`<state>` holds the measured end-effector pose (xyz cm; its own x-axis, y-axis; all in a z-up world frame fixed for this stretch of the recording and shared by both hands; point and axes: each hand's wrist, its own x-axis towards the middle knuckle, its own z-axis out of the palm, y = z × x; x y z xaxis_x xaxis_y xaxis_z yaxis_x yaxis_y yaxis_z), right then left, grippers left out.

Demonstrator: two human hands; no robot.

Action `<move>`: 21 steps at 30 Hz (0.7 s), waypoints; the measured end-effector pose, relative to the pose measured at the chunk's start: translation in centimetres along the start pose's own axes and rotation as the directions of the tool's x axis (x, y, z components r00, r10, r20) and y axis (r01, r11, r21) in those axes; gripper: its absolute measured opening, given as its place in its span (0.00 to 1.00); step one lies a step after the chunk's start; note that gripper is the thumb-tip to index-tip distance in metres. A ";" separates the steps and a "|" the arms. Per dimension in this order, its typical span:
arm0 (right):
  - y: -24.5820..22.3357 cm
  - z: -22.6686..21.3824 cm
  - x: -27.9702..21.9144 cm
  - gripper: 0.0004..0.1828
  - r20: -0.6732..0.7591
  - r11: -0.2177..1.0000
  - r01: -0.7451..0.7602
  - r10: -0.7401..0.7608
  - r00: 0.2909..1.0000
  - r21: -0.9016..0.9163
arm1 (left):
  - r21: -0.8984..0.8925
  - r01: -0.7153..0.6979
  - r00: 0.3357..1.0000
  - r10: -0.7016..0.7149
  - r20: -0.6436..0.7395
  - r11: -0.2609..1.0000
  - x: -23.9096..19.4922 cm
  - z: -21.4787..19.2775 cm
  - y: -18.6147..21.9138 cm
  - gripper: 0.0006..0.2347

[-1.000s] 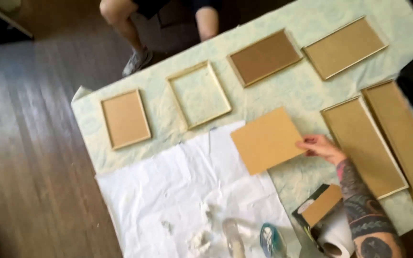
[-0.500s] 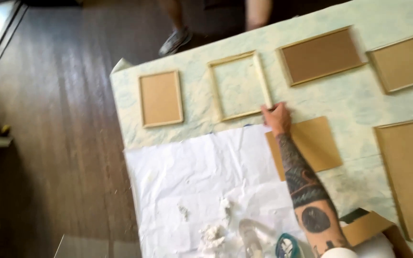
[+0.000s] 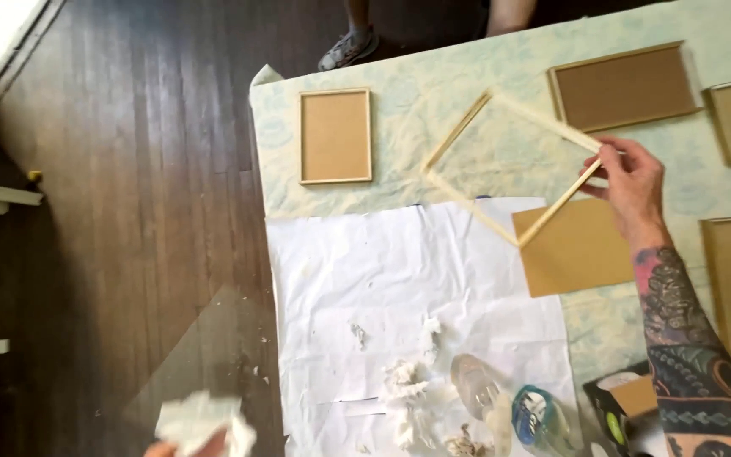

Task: Cleaning glass panes with paper towels and liquid cleaner before assembling them into wooden picture frames.

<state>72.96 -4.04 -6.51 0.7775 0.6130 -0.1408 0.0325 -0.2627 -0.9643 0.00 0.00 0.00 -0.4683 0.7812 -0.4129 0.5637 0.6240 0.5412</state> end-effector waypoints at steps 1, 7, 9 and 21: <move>-1.4 0.2 -1.3 0.09 0.022 0.998 -0.048 0.049 0.999 -0.033 | 0.000 0.005 1.000 -0.005 0.007 1.000 -0.8 -0.2 1.5 0.20; -5.5 4.7 -6.1 0.12 0.236 0.964 0.023 0.042 0.971 -0.264 | -0.106 -0.083 0.755 0.132 0.642 0.991 1.0 3.8 14.7 0.11; -8.2 6.9 -8.1 0.13 0.279 0.929 0.084 0.021 0.960 -0.360 | -0.102 -0.164 0.710 0.190 0.678 0.981 1.5 4.4 17.2 0.09; -3.6 11.1 -10.5 0.10 0.315 0.889 0.235 -0.110 0.943 -0.393 | -0.525 -0.296 0.785 0.516 0.342 0.798 3.5 21.9 10.4 0.08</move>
<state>57.66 -1.28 -4.05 0.5316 0.8414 -0.0970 0.4582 -0.3820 -0.8026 19.11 9.65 -11.88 0.1562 0.9425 -0.2956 0.2311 0.2561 0.9386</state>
